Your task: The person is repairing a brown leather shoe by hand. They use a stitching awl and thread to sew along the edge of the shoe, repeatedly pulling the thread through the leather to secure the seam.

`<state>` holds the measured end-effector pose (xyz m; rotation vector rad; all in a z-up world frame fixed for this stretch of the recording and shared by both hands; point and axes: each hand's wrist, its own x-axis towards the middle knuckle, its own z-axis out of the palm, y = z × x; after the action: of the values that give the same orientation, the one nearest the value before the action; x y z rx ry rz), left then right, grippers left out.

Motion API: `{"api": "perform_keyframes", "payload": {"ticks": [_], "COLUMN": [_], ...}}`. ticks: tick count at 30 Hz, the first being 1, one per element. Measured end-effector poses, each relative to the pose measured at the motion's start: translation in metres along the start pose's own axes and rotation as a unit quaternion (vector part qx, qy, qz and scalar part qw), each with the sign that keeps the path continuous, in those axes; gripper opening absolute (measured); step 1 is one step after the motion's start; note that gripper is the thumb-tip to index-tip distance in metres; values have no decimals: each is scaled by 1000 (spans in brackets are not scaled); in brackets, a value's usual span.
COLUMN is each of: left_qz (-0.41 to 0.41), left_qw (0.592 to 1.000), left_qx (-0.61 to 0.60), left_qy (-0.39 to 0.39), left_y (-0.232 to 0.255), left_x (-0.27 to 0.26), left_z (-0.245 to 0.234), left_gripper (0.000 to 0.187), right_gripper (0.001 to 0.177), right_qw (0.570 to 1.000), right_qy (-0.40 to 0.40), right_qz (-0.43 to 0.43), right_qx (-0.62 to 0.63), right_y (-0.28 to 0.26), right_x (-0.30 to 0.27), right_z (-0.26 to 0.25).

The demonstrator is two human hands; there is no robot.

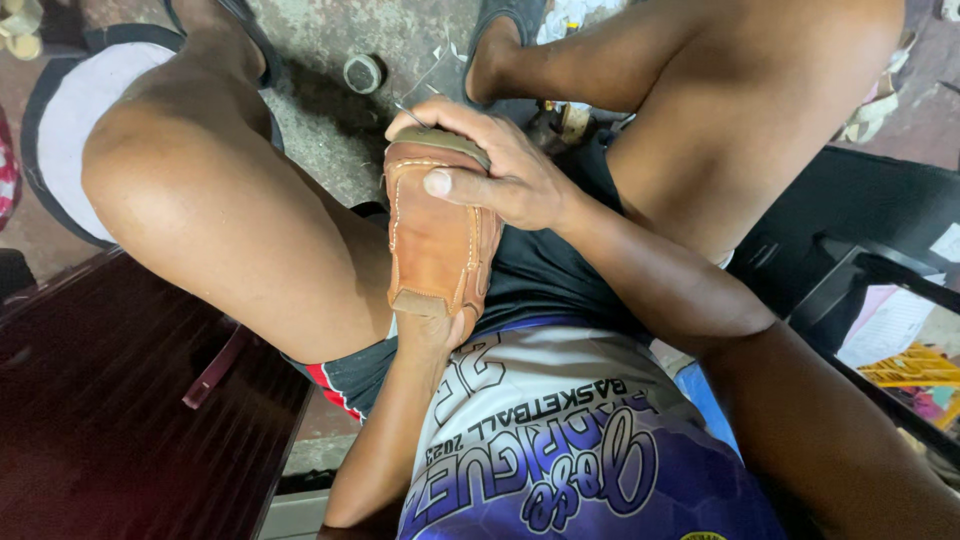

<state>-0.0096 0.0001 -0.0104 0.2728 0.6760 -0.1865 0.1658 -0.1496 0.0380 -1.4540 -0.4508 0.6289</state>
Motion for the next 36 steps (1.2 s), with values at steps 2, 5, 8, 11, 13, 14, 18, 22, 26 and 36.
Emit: {"api": "perform_keyframes", "payload": {"ticks": [2, 5, 8, 11, 13, 14, 18, 22, 26, 36], "left_qz": [23, 145, 276, 281, 237, 212, 219, 324, 246, 217], "left_qw": [994, 800, 493, 540, 667, 730, 728, 350, 559, 541], "left_qx": [108, 583, 824, 793, 706, 649, 649, 869, 790, 812], "left_qy": [12, -12, -34, -27, -8, 6, 3, -133, -60, -34], "left_y": [-5, -6, -3, 1, 2, 2, 7, 16, 11, 7], "left_x": [-3, -4, -10, -14, -17, -18, -17, -16, -16, -15], "left_z": [-14, -29, -33, -22, -11, -6, 5, -5, -14, -7], "left_gripper": [53, 53, 45, 49, 53, 54, 55, 43, 41, 51], "right_gripper": [51, 51, 50, 50, 48, 48, 48, 50, 53, 53], "right_qw": [1000, 998, 999, 999, 1000, 1000, 1000, 998, 999, 999], "right_qy": [-7, -17, -18, -12, -11, -9, -11, -12, -24, -29], "right_qz": [4, 5, -14, -13, -1, -1, -1, 16, -6, -26], "right_qx": [28, 57, 27, 27, 24, 21, 15, 61, 24, -7], "right_y": [0, -1, -1, 0, 1, 0, -1, 1, 1, -7], "right_x": [-1, 0, -2, 0, 0, 0, -1, -6, -7, -4], "right_z": [1, 0, 0, 0, 0, 0, -2, -3, -7, -7]}}
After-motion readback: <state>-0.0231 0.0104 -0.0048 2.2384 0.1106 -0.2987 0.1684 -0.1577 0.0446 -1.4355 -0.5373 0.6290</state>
